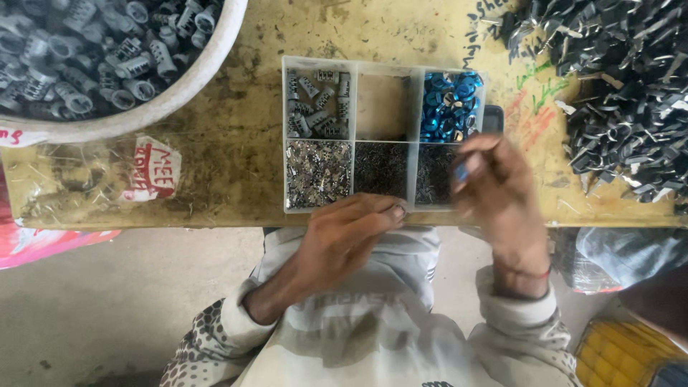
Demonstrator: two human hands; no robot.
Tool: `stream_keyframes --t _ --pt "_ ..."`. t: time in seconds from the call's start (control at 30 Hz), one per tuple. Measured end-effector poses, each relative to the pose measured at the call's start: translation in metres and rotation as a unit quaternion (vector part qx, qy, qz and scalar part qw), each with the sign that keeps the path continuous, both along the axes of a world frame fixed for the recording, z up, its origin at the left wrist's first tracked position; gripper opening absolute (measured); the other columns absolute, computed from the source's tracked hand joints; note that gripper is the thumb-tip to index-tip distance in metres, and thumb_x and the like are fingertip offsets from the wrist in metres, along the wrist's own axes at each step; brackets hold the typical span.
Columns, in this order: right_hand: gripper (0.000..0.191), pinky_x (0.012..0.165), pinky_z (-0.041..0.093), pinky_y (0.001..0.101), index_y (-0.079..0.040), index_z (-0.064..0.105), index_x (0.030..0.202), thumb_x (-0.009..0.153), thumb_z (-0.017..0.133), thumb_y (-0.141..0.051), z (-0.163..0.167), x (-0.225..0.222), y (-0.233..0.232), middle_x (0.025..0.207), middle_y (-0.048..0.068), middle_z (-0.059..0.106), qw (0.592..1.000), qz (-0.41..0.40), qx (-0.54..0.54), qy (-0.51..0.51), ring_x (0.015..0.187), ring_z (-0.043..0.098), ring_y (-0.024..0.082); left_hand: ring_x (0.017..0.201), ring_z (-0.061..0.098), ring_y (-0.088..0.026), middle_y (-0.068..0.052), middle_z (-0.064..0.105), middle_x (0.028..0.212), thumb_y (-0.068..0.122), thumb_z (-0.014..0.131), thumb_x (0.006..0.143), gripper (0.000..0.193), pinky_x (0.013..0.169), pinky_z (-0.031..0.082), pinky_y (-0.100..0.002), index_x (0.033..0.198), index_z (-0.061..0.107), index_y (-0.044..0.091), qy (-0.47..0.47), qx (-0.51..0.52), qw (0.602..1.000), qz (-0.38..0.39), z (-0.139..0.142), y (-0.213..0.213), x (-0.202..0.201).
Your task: The person sits at a workbench and assembles small metal fastener components by hand. They pick parts from a compartment organizer box, press the pieces together between their fingers, and place the finished assemblies onto a pile on the table, repeating the cycle continuously.
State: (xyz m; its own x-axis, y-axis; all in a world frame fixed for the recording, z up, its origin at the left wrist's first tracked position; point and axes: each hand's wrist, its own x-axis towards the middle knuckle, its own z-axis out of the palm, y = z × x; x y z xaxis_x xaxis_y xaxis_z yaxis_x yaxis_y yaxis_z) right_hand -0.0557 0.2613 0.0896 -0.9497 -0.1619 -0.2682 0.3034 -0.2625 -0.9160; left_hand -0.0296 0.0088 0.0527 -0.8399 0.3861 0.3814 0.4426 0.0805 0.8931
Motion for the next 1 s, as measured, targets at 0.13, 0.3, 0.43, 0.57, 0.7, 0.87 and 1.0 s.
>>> stream_keyframes --t 0.13,0.3,0.43,0.57,0.7,0.87,1.0 --pt "0.037 0.076 0.063 0.0293 0.003 0.063 0.126 0.093 0.056 0.016 0.003 0.020 0.002 0.105 0.012 0.068 0.966 0.175 0.163 0.099 0.087 0.073 0.019 0.120 0.068 -0.032 -0.019 0.067 0.129 0.001 0.067 0.096 0.018 0.097 0.062 -0.040 0.113 0.063 0.002 0.070 -0.113 0.991 -0.022 0.001 0.002 -0.005" --pt "0.038 0.082 0.066 0.0322 0.001 0.058 0.130 0.096 0.053 0.017 0.006 0.027 -0.004 0.108 0.012 0.073 0.982 0.168 0.086 0.028 0.094 0.078 0.020 0.128 0.063 -0.034 -0.018 0.062 0.135 0.008 0.071 0.093 0.023 0.099 0.060 -0.044 0.113 0.061 0.002 0.154 -0.178 0.971 -0.044 0.008 -0.002 -0.005" --pt "0.039 0.081 0.066 0.0315 0.001 0.061 0.130 0.094 0.058 0.017 0.011 0.029 -0.007 0.113 0.013 0.071 0.968 0.198 0.140 0.059 0.095 0.076 0.020 0.128 0.063 -0.035 -0.019 0.062 0.135 0.009 0.071 0.092 0.025 0.099 0.061 -0.044 0.113 0.061 0.001 0.167 -0.160 0.972 -0.041 0.011 -0.008 -0.002" --pt "0.038 0.080 0.064 0.0282 0.001 0.066 0.131 0.096 0.059 0.014 0.014 0.030 -0.004 0.110 0.011 0.071 0.955 0.222 0.160 0.118 0.091 0.076 0.017 0.129 0.063 -0.034 -0.019 0.062 0.135 0.009 0.072 0.093 0.022 0.100 0.061 -0.044 0.109 0.059 0.002 0.181 -0.165 0.969 -0.037 0.007 -0.008 0.002" --pt "0.030 0.077 0.060 0.0290 0.004 0.070 0.128 0.100 0.061 0.011 0.005 0.031 -0.005 0.106 0.011 0.068 0.977 0.196 0.067 0.040 0.088 0.069 0.017 0.129 0.063 -0.033 -0.018 0.062 0.136 0.010 0.072 0.096 0.021 0.101 0.061 -0.045 0.110 0.058 0.004 0.189 -0.173 0.966 -0.035 0.002 -0.004 0.006" --pt "0.032 0.063 0.060 0.0272 0.002 0.046 0.124 0.097 0.062 0.005 -0.013 0.028 -0.009 0.098 0.012 0.068 0.973 0.203 0.072 -0.083 0.075 0.068 0.016 0.123 0.066 -0.036 -0.020 0.061 0.136 0.009 0.072 0.095 0.028 0.099 0.061 -0.046 0.117 0.056 0.001 0.212 -0.151 0.965 -0.026 0.004 -0.007 0.007" --pt "0.033 0.072 0.057 0.0243 -0.003 0.034 0.135 0.110 0.056 -0.007 -0.011 0.039 -0.024 0.103 0.011 0.064 0.970 0.208 -0.108 -0.062 0.084 0.067 0.015 0.097 0.075 -0.021 -0.014 0.068 0.123 -0.001 0.072 0.097 0.037 0.080 0.070 -0.030 0.131 0.056 -0.002 -0.103 0.147 0.984 0.002 0.005 0.015 0.019"
